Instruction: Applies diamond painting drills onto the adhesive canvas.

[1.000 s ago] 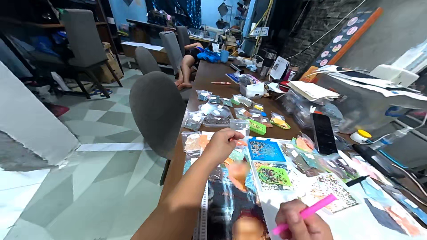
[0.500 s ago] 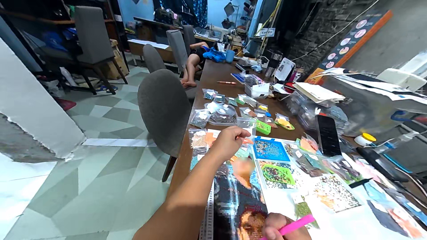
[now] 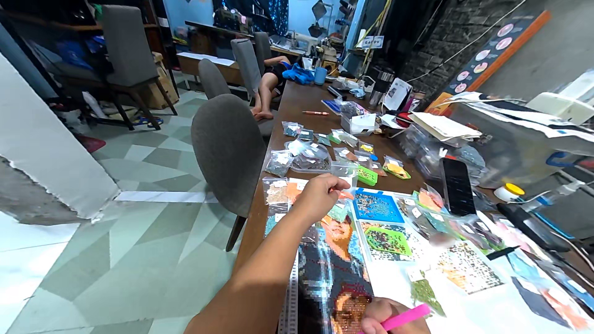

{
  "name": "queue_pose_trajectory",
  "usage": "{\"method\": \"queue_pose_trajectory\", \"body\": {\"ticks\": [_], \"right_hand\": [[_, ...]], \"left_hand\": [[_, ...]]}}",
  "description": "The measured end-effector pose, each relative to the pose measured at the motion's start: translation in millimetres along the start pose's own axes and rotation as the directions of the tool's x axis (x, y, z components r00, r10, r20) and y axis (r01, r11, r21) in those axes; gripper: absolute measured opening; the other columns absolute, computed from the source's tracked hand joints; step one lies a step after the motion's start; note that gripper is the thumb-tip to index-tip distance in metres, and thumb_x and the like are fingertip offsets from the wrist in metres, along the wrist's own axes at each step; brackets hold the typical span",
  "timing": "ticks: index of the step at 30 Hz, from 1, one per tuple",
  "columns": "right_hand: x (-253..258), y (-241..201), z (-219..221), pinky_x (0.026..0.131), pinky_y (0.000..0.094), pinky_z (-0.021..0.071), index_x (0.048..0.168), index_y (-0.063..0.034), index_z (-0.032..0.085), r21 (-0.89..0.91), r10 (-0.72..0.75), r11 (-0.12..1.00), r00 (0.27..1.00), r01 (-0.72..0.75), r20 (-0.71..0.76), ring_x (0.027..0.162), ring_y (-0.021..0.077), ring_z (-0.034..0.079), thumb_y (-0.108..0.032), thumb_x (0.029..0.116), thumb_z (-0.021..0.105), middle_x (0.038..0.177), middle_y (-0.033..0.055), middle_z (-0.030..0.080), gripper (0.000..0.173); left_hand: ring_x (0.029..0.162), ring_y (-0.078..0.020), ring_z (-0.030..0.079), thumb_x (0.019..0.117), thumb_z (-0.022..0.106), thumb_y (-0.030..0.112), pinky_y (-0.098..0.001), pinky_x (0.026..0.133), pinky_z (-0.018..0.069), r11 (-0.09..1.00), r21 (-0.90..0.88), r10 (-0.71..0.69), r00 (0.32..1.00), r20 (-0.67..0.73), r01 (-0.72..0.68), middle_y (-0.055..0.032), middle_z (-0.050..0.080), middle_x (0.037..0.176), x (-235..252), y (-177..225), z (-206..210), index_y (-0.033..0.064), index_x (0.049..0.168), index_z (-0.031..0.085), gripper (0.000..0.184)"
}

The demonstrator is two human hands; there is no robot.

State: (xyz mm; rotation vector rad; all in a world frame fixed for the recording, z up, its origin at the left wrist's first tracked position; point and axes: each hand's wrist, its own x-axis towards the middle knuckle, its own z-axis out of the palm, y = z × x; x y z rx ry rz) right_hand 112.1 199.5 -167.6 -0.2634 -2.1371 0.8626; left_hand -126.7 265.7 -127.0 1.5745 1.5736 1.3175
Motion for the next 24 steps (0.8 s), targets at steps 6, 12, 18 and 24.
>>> {"method": "queue_pose_trajectory", "body": {"ticks": [6, 12, 18, 24], "right_hand": [[0.8, -4.7, 2.8, 0.067, 0.0192, 0.0505, 0.083, -0.0009, 0.058, -0.078, -0.038, 0.996, 0.999, 0.04, 0.032, 0.068, 0.0121, 0.061, -0.025, 0.1103, 0.045, 0.069, 0.0115, 0.059, 0.038], [16.0, -13.9, -25.9, 0.06, 0.0159, 0.0521, 0.089, -0.003, 0.061, 0.04, 0.219, 0.976, 0.966, -0.215, -0.14, 0.063, -0.0032, 0.06, -0.036, 0.1088, 0.046, 0.071, -0.0001, 0.063, 0.041], [49.8, 43.1, -96.1, 0.057, 0.0118, 0.049, 0.087, -0.0226, 0.063, -0.033, 0.208, 0.973, 0.926, -0.23, -0.316, 0.062, -0.0084, 0.058, -0.049, 0.1064, 0.045, 0.073, -0.0175, 0.063, 0.038], [41.8, 92.9, -101.4, 0.058, 0.014, 0.0472, 0.087, -0.008, 0.061, -0.091, 0.26, 0.95, 0.92, -0.298, -0.292, 0.061, -0.0063, 0.053, -0.029, 0.1076, 0.047, 0.07, -0.0109, 0.058, 0.032]], "left_hand": [[0.099, -0.0171, 0.063, 0.0981, 0.055, -0.005, -0.0331, 0.09, 0.0518, 1.0, 0.0, 0.004, 1.0, 0.004, -0.004, -0.0115, 0.066, 0.109, -0.5, -0.2, 0.8, 0.0008, 0.113, 0.072, 0.023], [0.093, -0.0146, 0.064, 0.0999, 0.058, -0.001, -0.0327, 0.086, 0.0533, 0.998, 0.051, -0.024, 1.0, -0.008, 0.024, -0.0083, 0.067, 0.107, -0.6, 1.6, 0.1, 0.0027, 0.111, 0.073, 0.018], [0.091, -0.0128, 0.064, 0.0996, 0.06, 0.0, -0.0314, 0.084, 0.0532, 0.996, 0.021, -0.09, 0.996, -0.028, 0.09, -0.0066, 0.068, 0.107, -1.2, 1.5, 0.7, 0.0044, 0.11, 0.073, 0.017], [0.089, -0.0125, 0.063, 0.0991, 0.06, -0.001, -0.0306, 0.081, 0.0533, 0.995, -0.004, -0.103, 0.994, -0.042, 0.103, -0.0058, 0.067, 0.105, -1.3, -3.0, 0.5, 0.0053, 0.109, 0.073, 0.018]]}}
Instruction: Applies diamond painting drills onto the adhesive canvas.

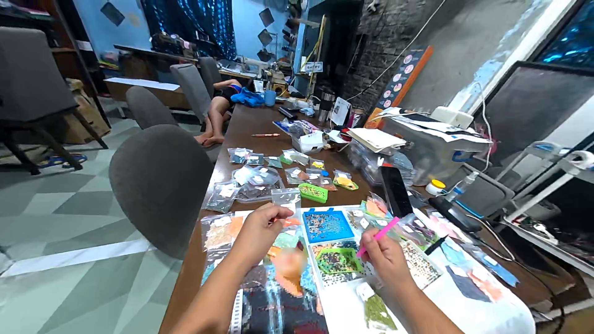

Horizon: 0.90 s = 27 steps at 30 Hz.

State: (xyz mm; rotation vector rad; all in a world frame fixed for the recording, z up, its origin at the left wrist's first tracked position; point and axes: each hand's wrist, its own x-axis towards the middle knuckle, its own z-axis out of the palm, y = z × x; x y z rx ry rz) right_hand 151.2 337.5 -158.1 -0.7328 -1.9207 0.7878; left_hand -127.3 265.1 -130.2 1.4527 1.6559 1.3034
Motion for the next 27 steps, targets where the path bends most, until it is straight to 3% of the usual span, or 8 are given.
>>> {"method": "queue_pose_trajectory", "body": {"ticks": [7, 27], "right_hand": [[-3.8, 6.1, 4.7, 0.055, 0.0122, 0.0457, 0.088, -0.0083, 0.059, -0.013, -0.042, 0.999, 0.999, 0.042, 0.005, 0.057, -0.007, 0.051, -0.033, 0.1081, 0.048, 0.067, -0.0101, 0.055, 0.034], [-5.2, 8.1, 7.1, 0.055, 0.0104, 0.0443, 0.087, -0.0095, 0.06, -0.071, -0.068, 0.995, 0.994, 0.074, 0.081, 0.057, -0.0082, 0.051, -0.037, 0.108, 0.048, 0.065, -0.0096, 0.055, 0.037]], "left_hand": [[0.085, -0.0085, 0.062, 0.0983, 0.06, -0.001, -0.0258, 0.077, 0.0524, 1.0, 0.016, 0.013, 1.0, -0.005, -0.012, -0.003, 0.067, 0.102, -0.1, -5.1, 2.4, 0.0065, 0.105, 0.074, 0.017], [0.084, -0.0073, 0.064, 0.0979, 0.061, -0.001, -0.0238, 0.076, 0.0539, 1.0, -0.014, 0.008, 1.0, -0.002, -0.008, -0.0019, 0.067, 0.1, -1.1, -7.0, 3.2, 0.0078, 0.104, 0.074, 0.017]]}}
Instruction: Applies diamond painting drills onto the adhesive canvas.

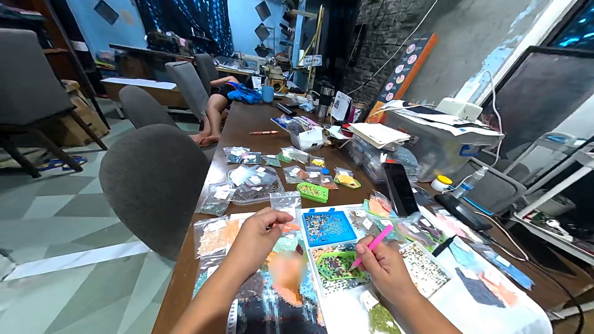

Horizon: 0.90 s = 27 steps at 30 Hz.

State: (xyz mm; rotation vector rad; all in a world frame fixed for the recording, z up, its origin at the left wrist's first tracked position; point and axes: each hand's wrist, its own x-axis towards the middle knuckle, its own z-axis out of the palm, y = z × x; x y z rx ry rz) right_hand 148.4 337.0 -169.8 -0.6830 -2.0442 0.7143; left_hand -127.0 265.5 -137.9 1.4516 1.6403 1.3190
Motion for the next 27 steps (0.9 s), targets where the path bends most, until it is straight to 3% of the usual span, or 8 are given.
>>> {"method": "queue_pose_trajectory", "body": {"ticks": [9, 12, 16, 22, 27], "right_hand": [[1.2, -4.1, -1.6, 0.056, 0.0122, 0.0474, 0.087, -0.0092, 0.061, 0.045, 0.038, 0.998, 0.998, -0.036, -0.05, 0.059, -0.0077, 0.054, -0.035, 0.1078, 0.048, 0.067, -0.0107, 0.058, 0.036], [-3.7, -16.8, -3.3, 0.056, 0.0115, 0.0475, 0.086, -0.0153, 0.061, 0.076, 0.075, 0.995, 0.994, -0.069, -0.08, 0.059, -0.0076, 0.055, -0.034, 0.1068, 0.049, 0.068, -0.0134, 0.059, 0.031], [-15.5, -41.4, 0.5, 0.055, 0.0105, 0.0482, 0.088, -0.0231, 0.06, 0.134, 0.067, 0.989, 0.995, -0.056, -0.08, 0.06, -0.0065, 0.058, -0.046, 0.1063, 0.049, 0.069, -0.0145, 0.063, 0.032], [-45.6, -72.7, 14.1, 0.054, 0.0098, 0.0487, 0.092, -0.0218, 0.061, 0.312, 0.071, 0.947, 0.997, -0.072, 0.014, 0.061, -0.0079, 0.059, -0.044, 0.107, 0.046, 0.074, -0.0141, 0.065, 0.031], [-62.6, -84.9, 24.2, 0.057, 0.0098, 0.0492, 0.094, -0.0175, 0.061, 0.348, 0.077, 0.931, 0.991, -0.11, 0.109, 0.064, -0.0085, 0.059, -0.039, 0.1076, 0.046, 0.074, -0.0119, 0.064, 0.03]], "left_hand": [[0.086, -0.0095, 0.063, 0.0986, 0.061, 0.0, -0.0272, 0.078, 0.0531, 0.999, 0.044, -0.005, 1.0, 0.002, 0.005, -0.0031, 0.067, 0.103, -1.2, 3.2, -2.3, 0.0069, 0.106, 0.074, 0.017], [0.088, -0.0117, 0.063, 0.0996, 0.06, 0.0, -0.0304, 0.08, 0.0536, 0.997, 0.073, 0.01, 1.0, 0.005, -0.01, -0.0056, 0.068, 0.107, -2.3, 3.8, -2.8, 0.005, 0.109, 0.073, 0.017], [0.091, -0.0117, 0.063, 0.0997, 0.059, -0.001, -0.03, 0.084, 0.0529, 0.996, 0.075, 0.041, 0.999, 0.012, -0.041, -0.0065, 0.067, 0.107, -2.0, 6.0, -3.0, 0.0046, 0.11, 0.073, 0.018], [0.095, -0.0138, 0.063, 0.0987, 0.057, -0.003, -0.0304, 0.086, 0.0524, 0.996, 0.046, 0.074, 0.996, 0.04, -0.076, -0.0081, 0.067, 0.106, 1.0, 5.7, -3.2, 0.0028, 0.11, 0.073, 0.02], [0.094, -0.0131, 0.063, 0.0985, 0.057, -0.003, -0.0294, 0.085, 0.0522, 0.997, 0.041, 0.064, 0.997, 0.035, -0.065, -0.008, 0.067, 0.107, 1.2, 7.4, -2.6, 0.0031, 0.111, 0.073, 0.021]]}}
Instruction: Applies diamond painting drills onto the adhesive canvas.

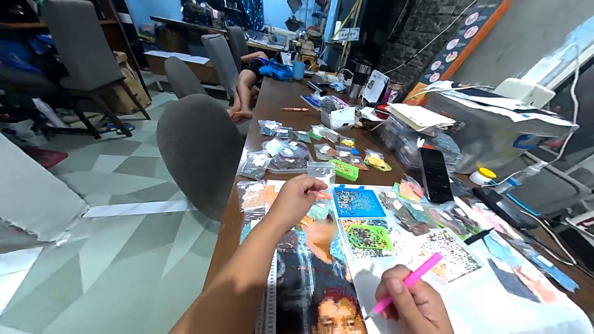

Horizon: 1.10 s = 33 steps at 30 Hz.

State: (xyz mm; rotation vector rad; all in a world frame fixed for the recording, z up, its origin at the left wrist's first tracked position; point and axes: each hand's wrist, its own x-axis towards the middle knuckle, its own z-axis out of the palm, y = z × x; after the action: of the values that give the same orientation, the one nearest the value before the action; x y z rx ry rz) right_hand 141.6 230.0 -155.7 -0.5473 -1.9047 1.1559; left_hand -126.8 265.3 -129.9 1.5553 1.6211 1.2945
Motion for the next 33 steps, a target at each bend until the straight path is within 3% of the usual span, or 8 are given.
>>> {"method": "queue_pose_trajectory", "body": {"ticks": [33], "right_hand": [[-8.3, -1.6, 13.7, 0.055, 0.0096, 0.0475, 0.093, -0.0198, 0.06, 0.107, 0.11, 0.989, 0.993, -0.104, -0.046, 0.06, -0.0077, 0.058, -0.031, 0.1084, 0.048, 0.073, -0.0141, 0.065, 0.023]], "left_hand": [[0.098, -0.0166, 0.063, 0.0991, 0.057, -0.002, -0.0339, 0.089, 0.0518, 1.0, -0.012, 0.011, 1.0, -0.002, -0.011, -0.0101, 0.067, 0.109, 1.4, 1.1, -3.2, 0.0025, 0.112, 0.072, 0.021]]}}
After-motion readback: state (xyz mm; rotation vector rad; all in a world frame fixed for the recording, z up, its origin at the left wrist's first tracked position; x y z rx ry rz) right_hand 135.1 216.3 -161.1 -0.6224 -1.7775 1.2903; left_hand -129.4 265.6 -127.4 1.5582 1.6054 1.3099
